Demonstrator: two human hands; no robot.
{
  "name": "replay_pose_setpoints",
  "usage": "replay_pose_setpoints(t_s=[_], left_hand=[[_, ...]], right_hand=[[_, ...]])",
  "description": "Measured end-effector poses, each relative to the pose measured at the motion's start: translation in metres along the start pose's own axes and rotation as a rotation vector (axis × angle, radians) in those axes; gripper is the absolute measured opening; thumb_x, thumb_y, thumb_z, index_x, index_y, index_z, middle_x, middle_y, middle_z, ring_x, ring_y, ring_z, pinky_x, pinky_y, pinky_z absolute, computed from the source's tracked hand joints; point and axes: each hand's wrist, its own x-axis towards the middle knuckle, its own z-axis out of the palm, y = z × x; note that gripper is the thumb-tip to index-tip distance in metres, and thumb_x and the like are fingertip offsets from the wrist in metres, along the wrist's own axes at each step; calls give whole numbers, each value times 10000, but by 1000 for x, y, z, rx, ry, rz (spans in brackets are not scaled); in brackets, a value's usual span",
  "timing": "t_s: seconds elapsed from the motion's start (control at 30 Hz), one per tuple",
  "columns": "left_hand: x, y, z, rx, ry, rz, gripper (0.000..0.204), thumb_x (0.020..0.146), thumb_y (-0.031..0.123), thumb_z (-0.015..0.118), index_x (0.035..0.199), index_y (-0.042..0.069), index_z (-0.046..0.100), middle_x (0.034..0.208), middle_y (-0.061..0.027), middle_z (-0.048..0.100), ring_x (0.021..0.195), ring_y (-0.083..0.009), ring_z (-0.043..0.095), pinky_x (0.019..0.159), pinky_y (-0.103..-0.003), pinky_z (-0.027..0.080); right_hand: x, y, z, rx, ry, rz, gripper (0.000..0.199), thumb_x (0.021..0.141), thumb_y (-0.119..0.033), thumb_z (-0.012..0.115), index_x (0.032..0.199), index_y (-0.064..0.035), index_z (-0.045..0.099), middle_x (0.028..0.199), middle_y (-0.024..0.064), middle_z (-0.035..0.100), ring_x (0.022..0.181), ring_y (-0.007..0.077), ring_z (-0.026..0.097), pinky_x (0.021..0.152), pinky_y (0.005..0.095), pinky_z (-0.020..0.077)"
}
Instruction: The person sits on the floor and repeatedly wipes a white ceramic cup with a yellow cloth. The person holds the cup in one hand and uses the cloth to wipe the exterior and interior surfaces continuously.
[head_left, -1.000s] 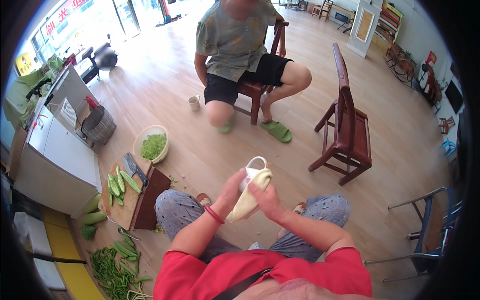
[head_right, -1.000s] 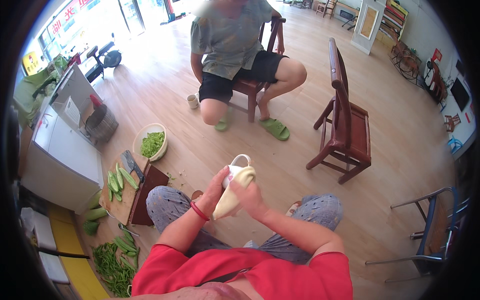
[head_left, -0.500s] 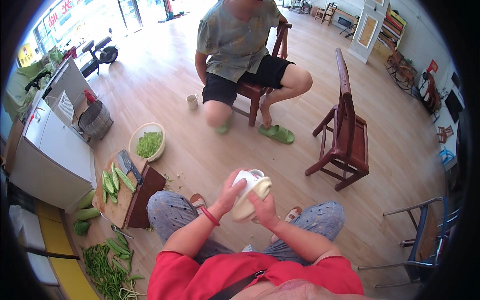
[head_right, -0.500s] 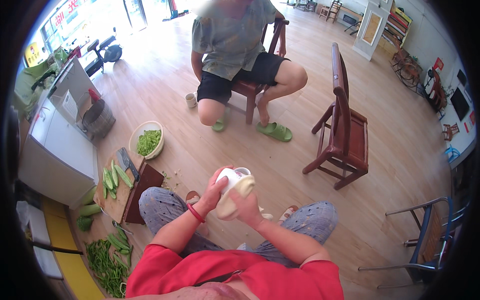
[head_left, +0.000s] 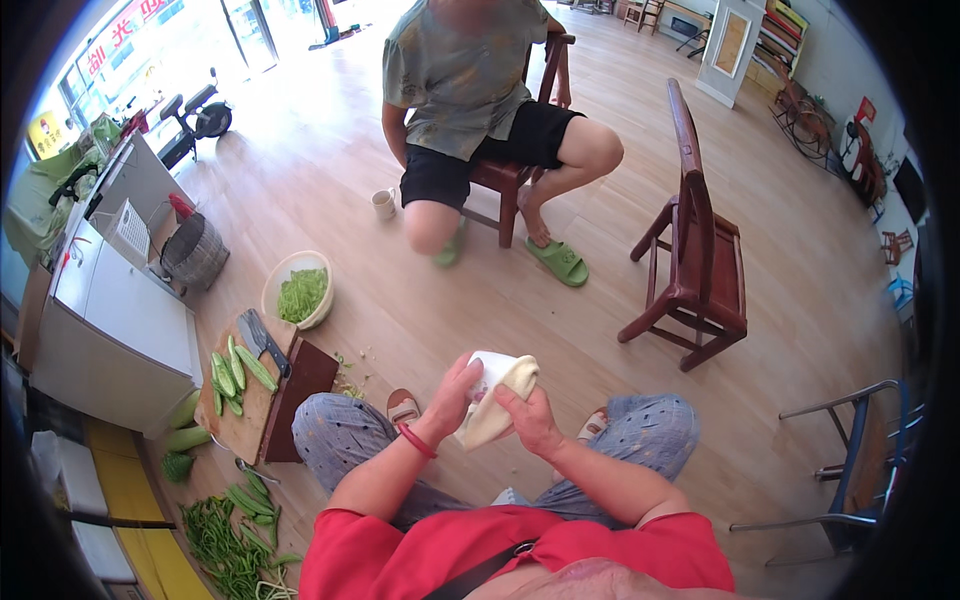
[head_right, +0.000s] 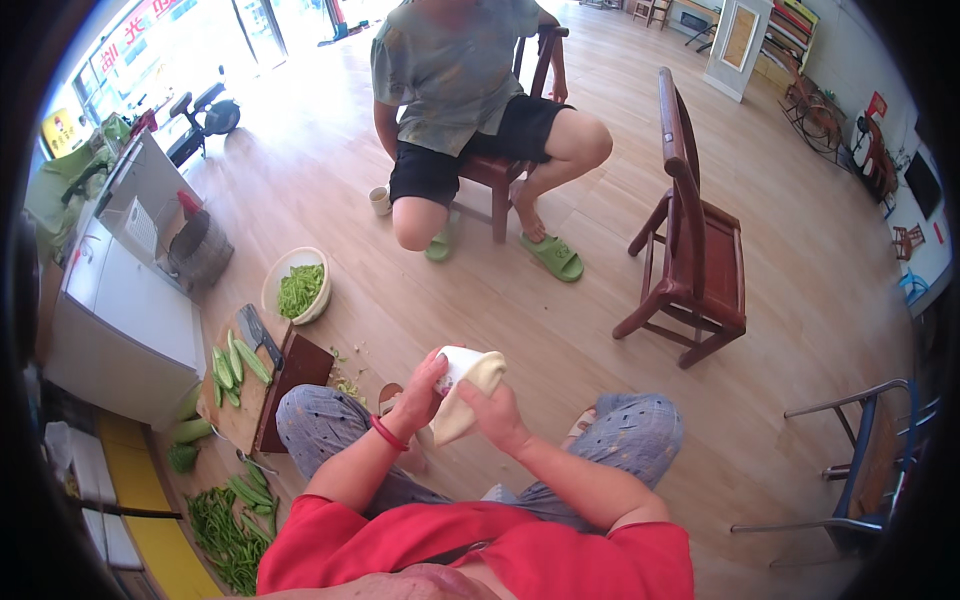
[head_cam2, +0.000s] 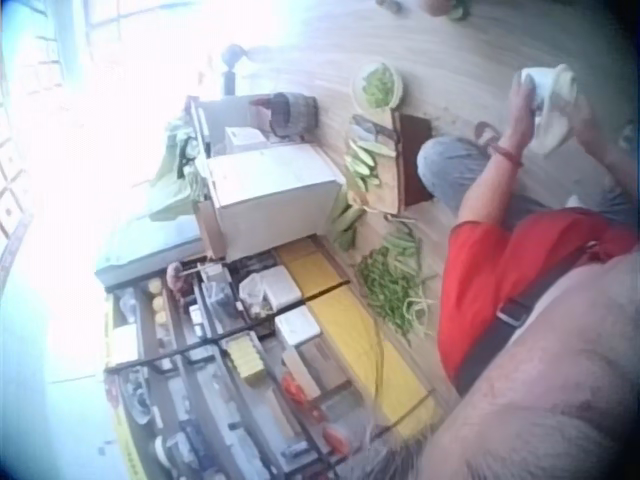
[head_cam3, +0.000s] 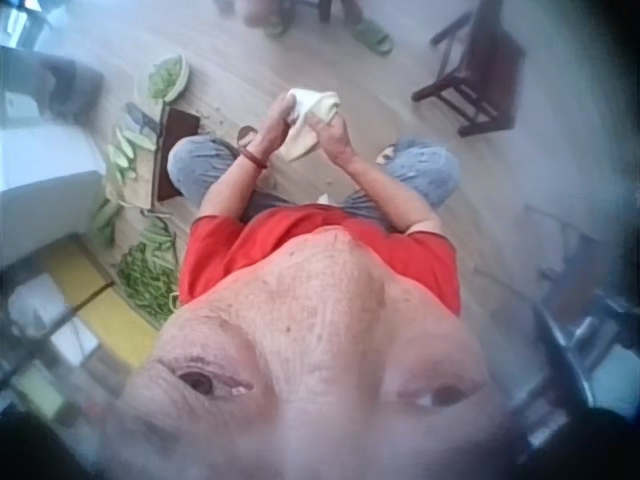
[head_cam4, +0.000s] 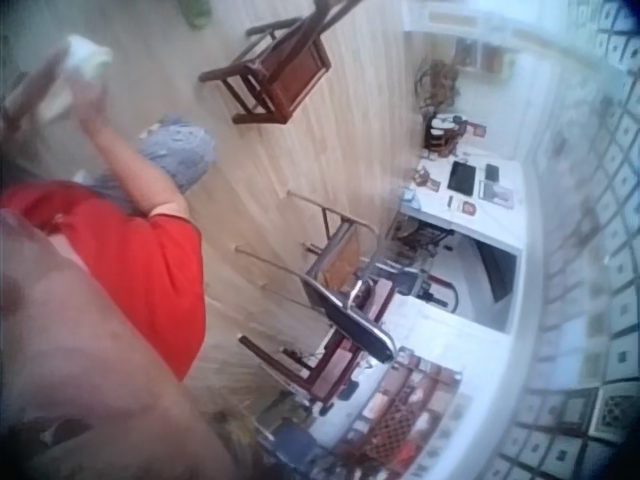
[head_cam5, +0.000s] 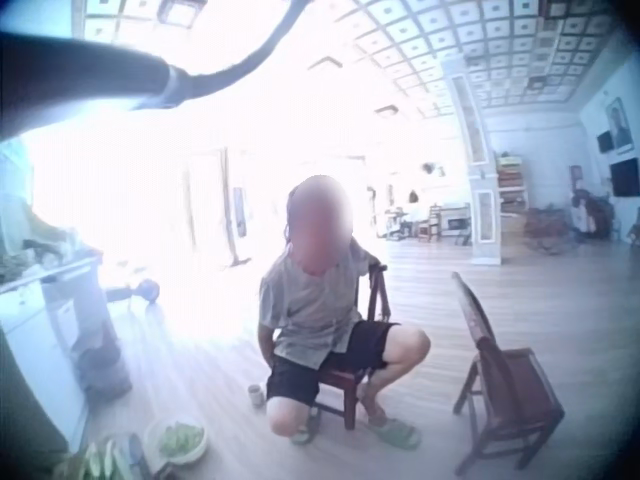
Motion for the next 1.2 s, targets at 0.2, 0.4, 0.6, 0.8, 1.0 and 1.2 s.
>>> replay_pose_setpoints(t_s=[0.2, 0.4, 0.6, 0.8, 1.0, 1.2], left_hand=[[3, -13, -18, 28, 4, -199, 422, 892, 385, 513, 1091, 13, 542, 987, -109, 618, 914, -201, 595, 834, -323, 470], [1, 15, 2, 11, -44, -11, 480, 892, 388, 512, 1198, 19, 476, 1032, -114, 594, 934, -207, 588, 846, -348, 466], [9, 5, -13, -124, 11, -209, 463, 903, 380, 498, 1184, 12, 493, 1006, -122, 618, 901, -213, 618, 818, -343, 502], [14, 10, -26, -35, 31, -341, 371, 907, 374, 497, 1034, 32, 562, 925, -98, 646, 814, -187, 639, 727, -317, 517], [-13, 20, -9, -21, 18, -339, 420, 931, 414, 443, 1091, 36, 534, 991, -83, 627, 884, -183, 619, 791, -320, 494], [-18, 27, 3, -150, -144, -36, 540, 940, 377, 433, 1320, 4, 347, 1178, -114, 532, 1059, -206, 543, 933, -342, 419]], right_hand=[[-13, 15, -7, -628, -115, -210, 338, 828, -245, 630, 1046, 11, 592, 933, 72, 640, 859, 156, 621, 716, 305, 498], [2, 8, -14, -98, -132, -7, 383, 840, -265, 629, 1099, 7, 554, 963, 72, 634, 859, 169, 626, 714, 306, 505], [2, 17, -13, -333, -359, -240, 366, 884, -261, 574, 1152, -19, 514, 1042, 90, 606, 949, 201, 582, 824, 346, 461], [10, -18, -5, -868, -593, -427, 381, 827, -236, 606, 1140, -48, 499, 1083, 140, 560, 958, 297, 552, 826, 371, 442], [-18, -10, 0, -814, -374, -505, 374, 819, -218, 616, 1136, -44, 520, 1032, 128, 587, 919, 296, 577, 800, 376, 458], [-18, -12, 10, -100, -133, -55, 330, 802, -176, 685, 1067, -12, 578, 964, 58, 622, 884, 156, 599, 791, 293, 473]])
